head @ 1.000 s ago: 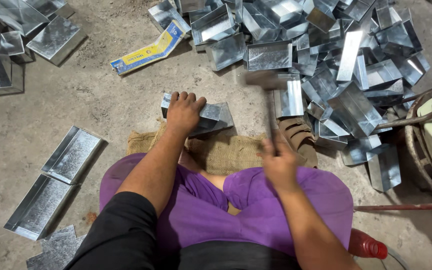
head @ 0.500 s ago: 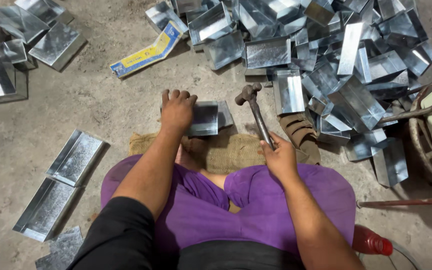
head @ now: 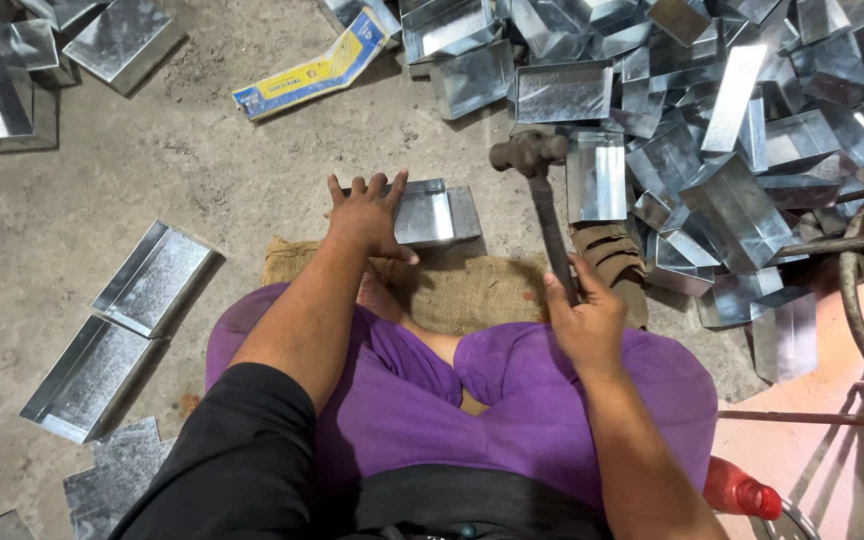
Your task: The person sits on the floor and repeatedly hammers small rectangular metal pieces to flatten or shape them. They pick up each piece, strike it with a hammer, and place it aside, continuing the process with multiple items.
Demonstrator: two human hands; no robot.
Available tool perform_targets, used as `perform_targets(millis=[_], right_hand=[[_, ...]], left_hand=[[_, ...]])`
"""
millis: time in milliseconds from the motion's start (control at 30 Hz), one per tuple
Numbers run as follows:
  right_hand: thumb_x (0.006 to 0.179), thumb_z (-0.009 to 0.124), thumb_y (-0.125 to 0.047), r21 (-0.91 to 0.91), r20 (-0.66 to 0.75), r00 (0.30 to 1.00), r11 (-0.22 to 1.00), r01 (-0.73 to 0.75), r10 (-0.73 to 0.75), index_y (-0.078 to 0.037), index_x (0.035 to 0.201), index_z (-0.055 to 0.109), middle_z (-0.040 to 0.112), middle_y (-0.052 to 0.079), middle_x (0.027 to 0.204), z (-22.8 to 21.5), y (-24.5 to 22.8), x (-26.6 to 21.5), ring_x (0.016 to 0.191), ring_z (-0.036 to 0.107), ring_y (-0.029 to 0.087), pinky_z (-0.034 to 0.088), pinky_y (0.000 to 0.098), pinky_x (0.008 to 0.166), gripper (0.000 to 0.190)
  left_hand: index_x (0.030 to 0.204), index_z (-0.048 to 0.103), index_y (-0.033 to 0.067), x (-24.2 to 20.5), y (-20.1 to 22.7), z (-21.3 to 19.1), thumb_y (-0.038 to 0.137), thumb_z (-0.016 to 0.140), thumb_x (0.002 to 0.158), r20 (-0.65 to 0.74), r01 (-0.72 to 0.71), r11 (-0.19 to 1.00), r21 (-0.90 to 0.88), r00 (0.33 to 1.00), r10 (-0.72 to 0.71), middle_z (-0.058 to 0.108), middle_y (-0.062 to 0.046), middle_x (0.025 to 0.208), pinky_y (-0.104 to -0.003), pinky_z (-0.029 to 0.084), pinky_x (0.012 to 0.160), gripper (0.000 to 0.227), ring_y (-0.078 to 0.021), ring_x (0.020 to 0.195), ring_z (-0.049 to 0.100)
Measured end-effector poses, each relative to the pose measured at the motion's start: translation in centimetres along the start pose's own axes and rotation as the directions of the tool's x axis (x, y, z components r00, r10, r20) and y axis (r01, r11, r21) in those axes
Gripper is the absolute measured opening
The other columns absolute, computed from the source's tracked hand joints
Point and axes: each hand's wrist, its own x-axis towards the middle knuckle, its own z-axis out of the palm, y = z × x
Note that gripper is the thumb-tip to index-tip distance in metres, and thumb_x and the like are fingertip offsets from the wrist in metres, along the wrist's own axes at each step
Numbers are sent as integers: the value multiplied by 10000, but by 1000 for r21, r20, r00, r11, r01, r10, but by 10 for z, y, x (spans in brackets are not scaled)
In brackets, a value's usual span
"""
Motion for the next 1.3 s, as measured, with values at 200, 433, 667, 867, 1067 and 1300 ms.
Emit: perform_targets(millis=[200, 433, 667, 867, 1067, 1300], right_hand=[[907, 753, -216, -243, 145, 987, 969, -37, 74, -116, 1290, 718, 671, 76, 686, 15, 11, -3, 561, 630, 131, 503, 302, 540, 398], [918, 752, -250, -297, 189, 975, 953, -55, 115, -105, 1190, 764, 694, 140, 732, 8, 10, -4, 605, 670, 216, 534, 363, 592, 308], [1140, 697, -211, 46, -249, 919, 944, 328, -307, 12, 1326, 665, 719, 80, 997, -62, -40, 7, 776, 677, 84, 536, 212, 660, 293], [1189, 653, -234, 329, -611, 756, 794, 511, -234, -57, 1447, 516, 560, 6, 685, -68, -35, 12, 469, 517, 87, 429, 249, 471, 342], [1035, 656, -214, -53, 136, 990, 998, 46, -39, -94, 1475, 568, 682, 27, 824, 24, 16, -21, 684, 617, 103, 521, 270, 614, 464], [1044, 673, -147, 46, 76, 997, 999, 8, -11, -37, 1316, 684, 743, -6, 828, 19, 37, -15, 668, 579, -2, 472, 204, 586, 293]], left_hand=[[1641, 173, 281, 2, -3, 5, 540, 951, 537, -87, -29, 999, 20, 996, 31, 415, -106, 1547, -664, 211, 1180, 1376, -357, 1448, 351], [1615, 283, 277, 1, -10, -2, 518, 923, 535, -129, -40, 999, -18, 991, 37, 448, -101, 1549, -630, 288, 1167, 1278, -370, 1434, 401], [1663, -14, 162, 22, -55, 18, 724, 820, 591, 256, 101, 728, -678, 961, 106, 262, -288, 1648, -520, 251, 1231, 1470, -408, 1563, 223], [1659, -44, 167, 36, -70, 40, 732, 811, 542, 404, 292, 548, -784, 910, 94, 238, -311, 1647, -544, 224, 1229, 1516, -399, 1569, 183], [1656, -51, 209, 37, -69, 39, 695, 793, 518, 442, 327, 584, -743, 895, 62, 255, -273, 1648, -609, 276, 1198, 1498, -402, 1560, 227], [1657, 120, 135, 35, -65, 33, 684, 850, 527, 135, 58, 707, -705, 989, 53, 381, -291, 1596, -473, 351, 1200, 1453, -408, 1501, 372]])
